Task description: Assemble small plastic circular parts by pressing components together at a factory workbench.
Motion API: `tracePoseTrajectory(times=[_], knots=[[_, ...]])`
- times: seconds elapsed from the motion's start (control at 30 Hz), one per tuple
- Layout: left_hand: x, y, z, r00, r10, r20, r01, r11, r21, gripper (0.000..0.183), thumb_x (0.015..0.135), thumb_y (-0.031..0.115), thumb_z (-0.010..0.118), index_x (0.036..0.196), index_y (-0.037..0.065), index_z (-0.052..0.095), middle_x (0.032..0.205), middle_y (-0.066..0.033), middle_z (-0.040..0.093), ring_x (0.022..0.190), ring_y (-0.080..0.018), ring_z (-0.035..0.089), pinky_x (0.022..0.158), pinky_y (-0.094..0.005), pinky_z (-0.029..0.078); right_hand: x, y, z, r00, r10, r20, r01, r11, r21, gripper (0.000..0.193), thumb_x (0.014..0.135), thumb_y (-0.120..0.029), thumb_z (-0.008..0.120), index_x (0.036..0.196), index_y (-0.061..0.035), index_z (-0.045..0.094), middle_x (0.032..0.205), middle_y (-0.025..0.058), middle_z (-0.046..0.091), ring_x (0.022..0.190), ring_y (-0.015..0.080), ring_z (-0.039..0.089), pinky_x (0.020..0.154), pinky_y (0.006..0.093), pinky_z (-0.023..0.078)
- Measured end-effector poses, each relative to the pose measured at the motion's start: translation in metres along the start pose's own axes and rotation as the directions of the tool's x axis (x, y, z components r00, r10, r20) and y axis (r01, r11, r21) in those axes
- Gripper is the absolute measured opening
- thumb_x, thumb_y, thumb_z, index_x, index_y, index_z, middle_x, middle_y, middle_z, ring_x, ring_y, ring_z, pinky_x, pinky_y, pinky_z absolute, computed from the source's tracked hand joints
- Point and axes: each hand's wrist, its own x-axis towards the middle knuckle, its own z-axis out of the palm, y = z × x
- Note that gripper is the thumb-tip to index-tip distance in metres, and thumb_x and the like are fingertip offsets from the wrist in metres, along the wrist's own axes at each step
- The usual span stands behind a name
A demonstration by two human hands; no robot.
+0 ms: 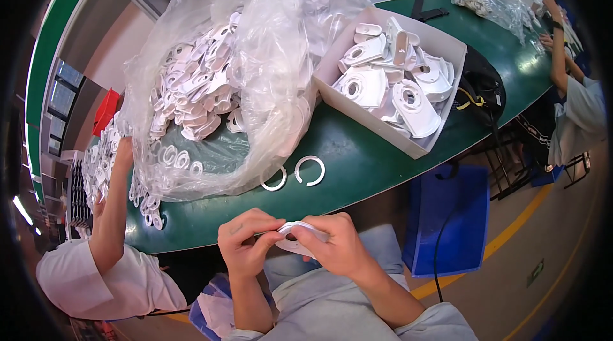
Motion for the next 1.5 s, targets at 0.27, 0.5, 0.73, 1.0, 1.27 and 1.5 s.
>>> tracePoseTrajectory(times=[0.27, 0.5, 0.73, 1.0, 1.27, 1.5], knots=[[-0.004, -0.002, 0.008, 0.994, -0.094, -0.064, 0.097, 0.994, 0.044, 0.017, 0.067, -0.008, 0.071, 0.084, -0.006, 0.067, 0.075, -0.0111, 0.065, 0.067, -0.0158, 0.059, 0.057, -0.0230, 0.044, -0.001, 0.002, 0.005, 0.989, 0.140, -0.045, -0.141, 0.990, -0.027, 0.029, 0.094, -0.017, 0.050, 0.082, 0.0047, 0.064, 0.066, 0.0084, 0.064, 0.053, 0.0125, 0.062, 0.045, 0.0228, 0.047], [-0.008, 0.001, 0.014, 0.905, -0.413, 0.102, 0.424, 0.896, -0.132, 0.046, 0.071, -0.006, 0.072, 0.114, -0.001, 0.059, 0.098, -0.0079, 0.061, 0.080, -0.0127, 0.061, 0.068, -0.0224, 0.050, 0.000, -0.002, -0.002, 0.957, 0.290, -0.018, -0.264, 0.894, 0.361, 0.040, 0.102, -0.030, 0.039, 0.098, 0.0047, 0.058, 0.082, 0.0073, 0.063, 0.064, 0.0111, 0.059, 0.057, 0.0251, 0.049], [-0.005, -0.004, 0.014, 0.882, -0.456, 0.120, 0.471, 0.842, -0.263, 0.035, 0.070, -0.005, 0.073, 0.102, -0.004, 0.058, 0.096, -0.0069, 0.059, 0.083, -0.0136, 0.061, 0.072, -0.0250, 0.052, -0.001, 0.008, -0.001, 0.984, 0.173, 0.031, -0.176, 0.972, 0.158, 0.040, 0.100, -0.037, 0.040, 0.098, -0.0024, 0.059, 0.072, 0.0036, 0.064, 0.059, 0.0036, 0.054, 0.046, 0.0181, 0.036], [0.005, -0.004, 0.011, 0.897, -0.400, -0.188, 0.365, 0.911, -0.193, 0.004, 0.082, -0.005, 0.062, 0.085, -0.004, 0.061, 0.073, -0.0050, 0.061, 0.063, -0.0090, 0.057, 0.057, -0.0210, 0.046, 0.009, -0.020, 0.004, 0.984, 0.170, 0.053, -0.168, 0.985, -0.045, 0.022, 0.088, -0.003, 0.056, 0.109, 0.0051, 0.057, 0.084, 0.0075, 0.064, 0.065, 0.0100, 0.061, 0.058, 0.0244, 0.051], [0.088, -0.037, -0.058, 0.918, 0.048, -0.394, 0.136, 0.896, 0.424, 0.017, 0.077, 0.001, 0.068, 0.093, 0.003, 0.067, 0.082, -0.0083, 0.063, 0.070, -0.0173, 0.059, 0.060, -0.0271, 0.046, 0.063, -0.120, -0.069, 0.856, -0.241, -0.457, -0.063, 0.830, -0.554, 0.054, 0.087, -0.007, 0.057, 0.137, 0.0020, 0.039, 0.113, 0.0138, 0.059, 0.068, 0.0101, 0.059, 0.044, 0.0201, 0.041], [0.140, -0.072, -0.048, 0.923, 0.241, -0.300, 0.060, 0.680, 0.731, 0.032, 0.066, 0.003, 0.076, 0.096, 0.007, 0.065, 0.096, -0.0087, 0.055, 0.091, -0.0252, 0.054, 0.072, -0.0350, 0.047, 0.096, -0.111, -0.083, 0.760, -0.548, -0.348, 0.017, 0.552, -0.834, 0.053, 0.084, -0.004, 0.057, 0.136, -0.0055, 0.046, 0.124, 0.0114, 0.057, 0.100, 0.0160, 0.059, 0.069, 0.0245, 0.049]])
